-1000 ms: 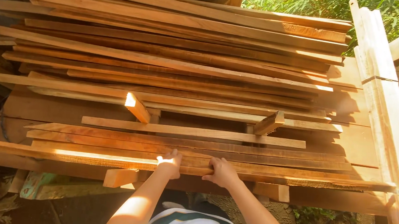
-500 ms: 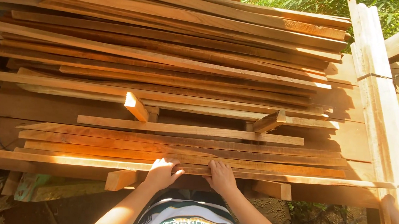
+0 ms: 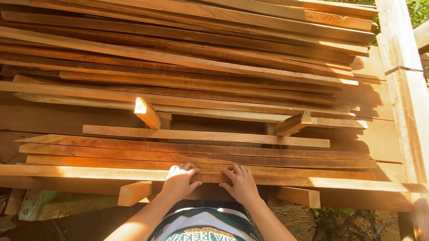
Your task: The recorder is sorting and arranging thin wooden planks on a rack in a workshop setting.
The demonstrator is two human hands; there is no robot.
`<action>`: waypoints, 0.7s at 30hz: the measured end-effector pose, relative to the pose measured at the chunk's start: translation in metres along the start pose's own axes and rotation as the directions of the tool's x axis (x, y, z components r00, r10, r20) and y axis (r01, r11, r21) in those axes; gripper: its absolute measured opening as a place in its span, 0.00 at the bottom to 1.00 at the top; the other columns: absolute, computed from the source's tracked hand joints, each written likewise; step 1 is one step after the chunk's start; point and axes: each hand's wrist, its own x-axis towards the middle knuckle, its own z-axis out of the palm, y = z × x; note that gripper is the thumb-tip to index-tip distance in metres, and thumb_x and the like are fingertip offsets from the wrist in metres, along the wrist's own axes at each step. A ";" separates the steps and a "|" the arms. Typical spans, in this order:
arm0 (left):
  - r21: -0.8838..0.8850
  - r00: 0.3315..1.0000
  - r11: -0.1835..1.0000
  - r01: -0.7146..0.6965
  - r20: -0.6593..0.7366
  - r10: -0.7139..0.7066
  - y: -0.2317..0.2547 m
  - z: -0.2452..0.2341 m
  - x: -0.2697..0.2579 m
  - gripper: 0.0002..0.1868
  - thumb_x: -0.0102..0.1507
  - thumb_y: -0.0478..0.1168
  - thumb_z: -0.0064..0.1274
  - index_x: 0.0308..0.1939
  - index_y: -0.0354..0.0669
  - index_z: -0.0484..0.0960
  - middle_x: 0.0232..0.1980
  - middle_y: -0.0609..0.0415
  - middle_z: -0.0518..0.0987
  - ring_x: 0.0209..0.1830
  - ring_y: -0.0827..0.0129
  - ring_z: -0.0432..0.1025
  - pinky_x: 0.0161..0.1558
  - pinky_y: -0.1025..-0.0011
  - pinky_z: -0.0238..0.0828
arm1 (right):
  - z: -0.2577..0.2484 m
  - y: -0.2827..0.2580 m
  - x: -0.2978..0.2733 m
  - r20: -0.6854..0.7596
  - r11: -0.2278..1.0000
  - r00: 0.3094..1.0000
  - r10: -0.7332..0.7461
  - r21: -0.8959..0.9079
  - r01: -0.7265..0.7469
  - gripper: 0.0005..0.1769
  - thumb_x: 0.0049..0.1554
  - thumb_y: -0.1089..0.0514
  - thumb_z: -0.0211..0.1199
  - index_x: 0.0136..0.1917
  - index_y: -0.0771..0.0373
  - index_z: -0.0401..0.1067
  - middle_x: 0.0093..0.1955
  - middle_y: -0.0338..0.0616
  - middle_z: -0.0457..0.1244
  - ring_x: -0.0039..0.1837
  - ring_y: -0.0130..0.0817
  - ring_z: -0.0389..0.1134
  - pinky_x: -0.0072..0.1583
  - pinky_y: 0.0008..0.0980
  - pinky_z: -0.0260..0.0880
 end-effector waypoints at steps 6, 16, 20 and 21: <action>0.091 0.996 0.993 -0.075 0.054 0.070 -0.003 0.010 0.003 0.28 0.60 0.59 0.58 0.62 0.62 0.75 0.59 0.63 0.71 0.64 0.62 0.66 0.60 0.63 0.65 | 0.026 0.014 0.002 -0.041 0.992 0.995 -0.094 -0.091 0.090 0.28 0.54 0.46 0.70 0.66 0.49 0.70 0.63 0.38 0.60 0.65 0.38 0.60 0.61 0.37 0.62; 0.185 0.991 0.976 -0.118 0.082 0.105 -0.005 0.018 0.007 0.30 0.59 0.54 0.62 0.63 0.61 0.71 0.57 0.64 0.70 0.65 0.66 0.62 0.60 0.64 0.62 | 0.034 0.027 0.004 -0.058 0.983 0.986 -0.155 -0.110 0.148 0.28 0.51 0.51 0.71 0.65 0.53 0.70 0.60 0.39 0.61 0.66 0.40 0.59 0.60 0.38 0.61; 0.151 0.996 0.985 -0.083 0.033 0.079 -0.005 0.024 0.006 0.30 0.58 0.52 0.63 0.63 0.64 0.72 0.58 0.65 0.71 0.66 0.67 0.62 0.63 0.63 0.61 | 0.032 0.026 0.002 -0.088 0.987 0.985 -0.151 -0.075 0.144 0.27 0.52 0.53 0.71 0.64 0.54 0.72 0.59 0.39 0.61 0.64 0.39 0.60 0.59 0.37 0.61; 0.150 0.997 0.985 -0.080 0.029 0.076 -0.003 0.023 0.009 0.30 0.58 0.52 0.63 0.63 0.64 0.72 0.58 0.65 0.71 0.66 0.67 0.62 0.63 0.63 0.61 | 0.027 0.026 0.004 -0.088 0.986 0.984 -0.155 -0.078 0.148 0.27 0.52 0.53 0.71 0.64 0.54 0.72 0.59 0.39 0.61 0.64 0.39 0.60 0.59 0.37 0.61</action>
